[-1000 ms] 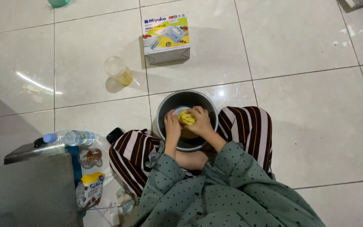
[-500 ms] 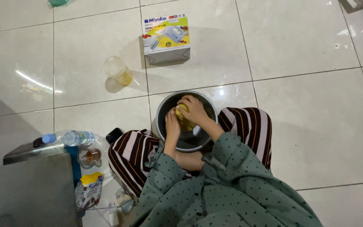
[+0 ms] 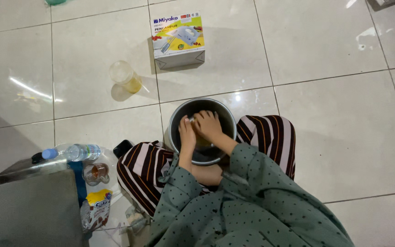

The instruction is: The person kneads a ball of yellow dough inside a silver bowl by hand while sitting on the floor.

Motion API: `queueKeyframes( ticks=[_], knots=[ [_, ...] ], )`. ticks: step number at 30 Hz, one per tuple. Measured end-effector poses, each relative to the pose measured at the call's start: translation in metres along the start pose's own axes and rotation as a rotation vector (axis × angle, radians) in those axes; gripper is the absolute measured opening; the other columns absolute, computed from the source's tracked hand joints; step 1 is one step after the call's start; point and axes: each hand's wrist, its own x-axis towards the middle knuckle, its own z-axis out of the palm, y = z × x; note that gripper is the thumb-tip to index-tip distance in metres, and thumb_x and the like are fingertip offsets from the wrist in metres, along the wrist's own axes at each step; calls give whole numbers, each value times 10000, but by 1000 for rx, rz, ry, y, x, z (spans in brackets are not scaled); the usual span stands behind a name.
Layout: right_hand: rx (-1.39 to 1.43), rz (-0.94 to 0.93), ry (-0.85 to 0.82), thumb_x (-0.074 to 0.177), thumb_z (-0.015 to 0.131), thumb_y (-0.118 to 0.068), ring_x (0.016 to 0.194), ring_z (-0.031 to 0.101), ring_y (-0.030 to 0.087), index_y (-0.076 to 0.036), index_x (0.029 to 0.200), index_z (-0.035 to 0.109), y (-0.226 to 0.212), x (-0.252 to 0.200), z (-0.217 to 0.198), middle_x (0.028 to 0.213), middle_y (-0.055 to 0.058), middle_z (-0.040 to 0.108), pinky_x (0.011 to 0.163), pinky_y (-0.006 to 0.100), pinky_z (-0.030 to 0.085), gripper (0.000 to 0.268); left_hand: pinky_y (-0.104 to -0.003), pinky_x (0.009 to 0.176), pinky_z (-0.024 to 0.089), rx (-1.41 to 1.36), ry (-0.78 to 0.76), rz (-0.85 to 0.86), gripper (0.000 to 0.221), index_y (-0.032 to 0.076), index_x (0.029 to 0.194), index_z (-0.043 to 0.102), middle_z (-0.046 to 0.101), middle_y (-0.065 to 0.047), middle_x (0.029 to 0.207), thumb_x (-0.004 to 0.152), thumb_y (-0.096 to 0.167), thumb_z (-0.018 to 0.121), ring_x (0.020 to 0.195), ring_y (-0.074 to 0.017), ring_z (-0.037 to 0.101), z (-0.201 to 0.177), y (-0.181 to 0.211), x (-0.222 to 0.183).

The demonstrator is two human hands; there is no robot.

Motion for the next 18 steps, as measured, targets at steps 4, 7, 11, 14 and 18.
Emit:
queueKeyframes(
  ticks=[4, 7, 11, 14, 18],
  knots=[
    [124, 95, -138, 973, 240, -508, 1143, 520, 353, -181, 1247, 509, 6, 40, -4, 1174, 101, 548, 899, 512, 441, 504, -471, 1085, 273, 0, 35, -5, 470, 47, 1338, 439, 462, -310, 1264, 1013, 368, 327, 1236, -445, 413, -4, 0, -2],
    [62, 57, -171, 970, 269, -479, 1143, 517, 380, -155, 1210, 560, -6, 22, -10, 1177, 130, 564, 886, 499, 454, 496, -467, 1085, 272, 3, 42, -16, 470, 61, 1349, 429, 460, -306, 1274, 1012, 371, 321, 1239, -438, 412, -6, 3, -3],
    [-166, -130, 260, 931, 410, -400, 1129, 493, 300, -206, 1103, 565, -16, -28, -4, 1093, 65, 521, 872, 432, 456, 302, -471, 1074, 286, -43, 65, -8, 473, 42, 1345, 427, 463, -325, 1254, 1013, 361, 318, 1231, -452, 415, -3, -4, 4],
    [-108, -179, 341, 907, 483, -378, 1105, 476, 341, -189, 1090, 570, -4, -30, 7, 1094, 85, 487, 855, 462, 449, 277, -468, 1077, 283, -48, 54, 2, 478, 45, 1341, 433, 469, -324, 1239, 1011, 371, 316, 1225, -458, 416, -3, 5, 1],
    [87, 75, -126, 979, 303, -509, 1263, 351, 391, -213, 1229, 532, 5, 14, -4, 1252, 129, 434, 995, 604, 326, 450, -467, 1075, 285, -6, 44, 29, 474, 55, 1326, 447, 477, -320, 1222, 1013, 383, 307, 1219, -458, 427, -1, 0, -3]
  ],
)
